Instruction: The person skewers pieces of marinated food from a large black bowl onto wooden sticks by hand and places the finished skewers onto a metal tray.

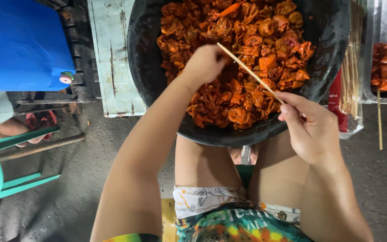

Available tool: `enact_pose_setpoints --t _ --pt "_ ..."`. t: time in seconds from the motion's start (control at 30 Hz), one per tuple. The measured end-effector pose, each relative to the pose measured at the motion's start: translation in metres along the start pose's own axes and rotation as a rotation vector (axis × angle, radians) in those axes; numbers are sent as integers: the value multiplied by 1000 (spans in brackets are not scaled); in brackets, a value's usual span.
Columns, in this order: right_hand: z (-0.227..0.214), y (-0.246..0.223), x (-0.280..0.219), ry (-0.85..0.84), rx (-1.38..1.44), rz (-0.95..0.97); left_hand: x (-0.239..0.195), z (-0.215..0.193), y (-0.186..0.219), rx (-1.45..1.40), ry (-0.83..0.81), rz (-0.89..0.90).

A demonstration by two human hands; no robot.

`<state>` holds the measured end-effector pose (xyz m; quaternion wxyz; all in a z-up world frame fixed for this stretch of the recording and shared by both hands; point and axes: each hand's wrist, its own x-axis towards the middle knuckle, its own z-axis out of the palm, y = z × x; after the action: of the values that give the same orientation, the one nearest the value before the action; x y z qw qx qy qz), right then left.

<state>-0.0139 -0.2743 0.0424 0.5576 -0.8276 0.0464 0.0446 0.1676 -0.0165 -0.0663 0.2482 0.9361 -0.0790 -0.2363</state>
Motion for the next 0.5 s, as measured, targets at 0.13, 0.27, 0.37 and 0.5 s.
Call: enact_pose_setpoints --t 0.13,0.27,0.37,0.5 --pt "-4 3 2 13 -27 4 -25 -20 -14 -708 182 112" --pt "-3 0 2 4 -24 44 -59 -31 -20 -1260 148 17" --pt "1 -4 -1 -19 -40 43 -84 -40 -19 -1610 82 -1" --pt "5 -9 -5 -58 -84 66 -106 -50 -8 -1680 18 85"
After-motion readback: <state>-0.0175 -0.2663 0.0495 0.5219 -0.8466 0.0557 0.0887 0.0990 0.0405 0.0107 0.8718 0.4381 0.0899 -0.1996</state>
